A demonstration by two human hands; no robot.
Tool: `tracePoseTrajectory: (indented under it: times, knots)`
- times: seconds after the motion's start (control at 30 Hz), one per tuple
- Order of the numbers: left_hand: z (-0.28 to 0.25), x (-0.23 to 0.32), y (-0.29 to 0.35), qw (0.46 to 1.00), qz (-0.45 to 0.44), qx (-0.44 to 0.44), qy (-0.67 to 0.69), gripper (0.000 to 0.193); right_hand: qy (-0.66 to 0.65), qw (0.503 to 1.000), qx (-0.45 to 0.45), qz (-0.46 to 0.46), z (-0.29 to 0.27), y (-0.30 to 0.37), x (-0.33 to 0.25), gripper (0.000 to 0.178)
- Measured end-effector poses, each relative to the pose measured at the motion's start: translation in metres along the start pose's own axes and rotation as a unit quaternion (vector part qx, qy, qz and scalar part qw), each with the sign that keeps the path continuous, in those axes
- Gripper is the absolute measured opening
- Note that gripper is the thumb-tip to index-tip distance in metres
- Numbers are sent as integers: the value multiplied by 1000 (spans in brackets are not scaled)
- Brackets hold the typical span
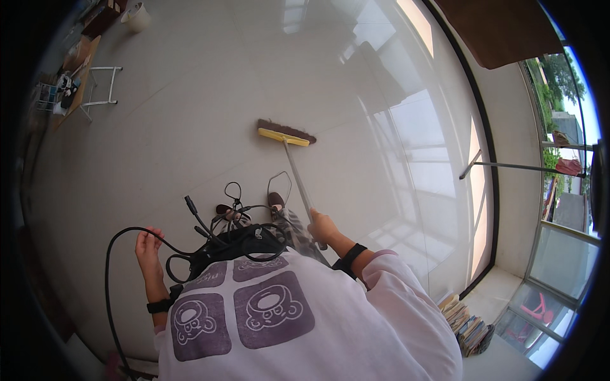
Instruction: The person sweeps the floor using a broom and moves a small green chair and wooden poles to reach different areas.
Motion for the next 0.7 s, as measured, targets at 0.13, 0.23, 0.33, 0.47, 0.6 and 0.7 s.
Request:
tracePoseTrajectory:
  times: [0.13, 0.23, 0.33, 0.47, 0.6, 0.7]
  knots:
    - [-11, 7, 4, 998, 46, 33, 1, 16, -151, 986, -62, -13, -4, -5, -50, 51]
    - [-18, 4, 7, 997, 55, 46, 14, 14, -211, 974, -77, -19, -5, -3, -70, 53]
    - [-21, -8, 7, 998, 32, 48, 13, 16, -261, 962, -81, -27, -15, 2, -68, 55]
    - [-20, -25, 9, 998, 1, 56, 19, 16, -355, 933, -57, 26, -53, 6, -26, 56]
    - [-17, -32, 13, 997, -7, 69, 32, 15, -353, 932, 19, 75, -114, -4, 26, 57]
    - [-18, -31, 17, 996, -17, 83, 20, 14, -357, 926, 80, 89, -154, -31, 63, 49]
Point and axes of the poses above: each hand's wrist, its own y-axis away from the middle knuckle, its own z-axis out of the palm, x = y × z, the point moved 10 cm from there along -y, towards the middle knuckle, and after that the axes turned 2 degrees about -x, right-handed, at the moved point
